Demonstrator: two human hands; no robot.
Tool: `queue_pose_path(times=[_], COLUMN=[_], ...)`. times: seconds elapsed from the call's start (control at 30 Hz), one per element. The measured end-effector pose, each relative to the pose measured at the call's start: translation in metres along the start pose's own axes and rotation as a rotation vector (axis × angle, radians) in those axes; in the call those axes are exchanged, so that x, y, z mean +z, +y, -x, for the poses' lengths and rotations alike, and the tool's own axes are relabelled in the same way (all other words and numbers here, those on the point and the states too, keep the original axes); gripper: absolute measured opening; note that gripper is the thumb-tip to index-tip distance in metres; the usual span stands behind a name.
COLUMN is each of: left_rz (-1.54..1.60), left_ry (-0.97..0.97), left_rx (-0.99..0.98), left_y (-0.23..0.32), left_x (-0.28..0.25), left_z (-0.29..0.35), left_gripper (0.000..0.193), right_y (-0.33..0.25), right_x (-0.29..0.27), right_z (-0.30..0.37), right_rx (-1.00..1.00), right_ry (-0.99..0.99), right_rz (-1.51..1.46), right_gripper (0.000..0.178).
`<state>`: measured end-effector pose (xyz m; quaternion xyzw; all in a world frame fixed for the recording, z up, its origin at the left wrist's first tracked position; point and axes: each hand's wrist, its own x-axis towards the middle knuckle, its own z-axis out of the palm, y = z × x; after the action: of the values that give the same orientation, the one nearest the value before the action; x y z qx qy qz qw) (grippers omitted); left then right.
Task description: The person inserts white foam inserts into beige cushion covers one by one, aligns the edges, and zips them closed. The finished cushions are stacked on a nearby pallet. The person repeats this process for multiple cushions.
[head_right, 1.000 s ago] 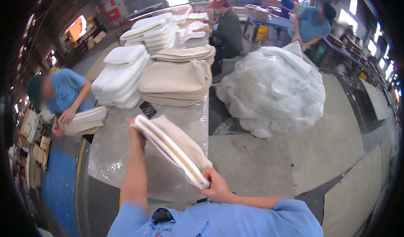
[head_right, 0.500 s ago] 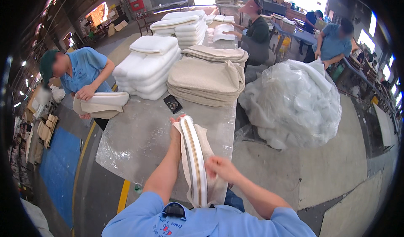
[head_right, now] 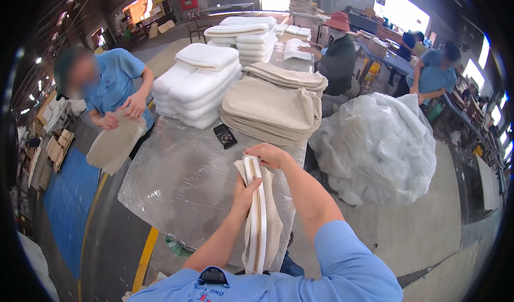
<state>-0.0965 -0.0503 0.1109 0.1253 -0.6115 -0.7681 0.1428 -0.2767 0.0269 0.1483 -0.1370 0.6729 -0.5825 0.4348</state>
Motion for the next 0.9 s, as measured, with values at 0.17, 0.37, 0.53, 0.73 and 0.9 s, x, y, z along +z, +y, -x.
queue_pose_path(times=[0.17, 0.37, 0.53, 0.73, 0.9], left_rz=[-0.032, -0.174, -0.548, -0.494, -0.573], left_ry=[0.106, 0.2, 0.245, 0.292, 0.301], left_rx=[-0.061, -0.172, 0.018, 0.042, 0.058], left_y=[-0.005, -0.008, 0.001, 0.019, 0.022], left_x=[0.019, 0.015, -0.007, 0.016, 0.014], left_z=[-0.006, -0.025, -0.055, -0.064, -0.071], left_gripper=[0.061, 0.042, 0.035, 0.036, 0.035], right_y=[-0.003, 0.03, 0.02, 0.052, 0.064], right_x=[-0.023, -0.019, -0.007, 0.008, 0.027], right_z=[0.006, 0.01, 0.006, -0.002, -0.005], right_rx=[-0.014, -0.318, -0.286, -0.428, -0.636], right_ry=[-0.051, -0.022, 0.094, 0.416, 0.543], right_rz=[-0.013, -0.338, -0.194, -0.295, -0.477], right_gripper=[0.012, 0.012, 0.015, 0.014, 0.012])
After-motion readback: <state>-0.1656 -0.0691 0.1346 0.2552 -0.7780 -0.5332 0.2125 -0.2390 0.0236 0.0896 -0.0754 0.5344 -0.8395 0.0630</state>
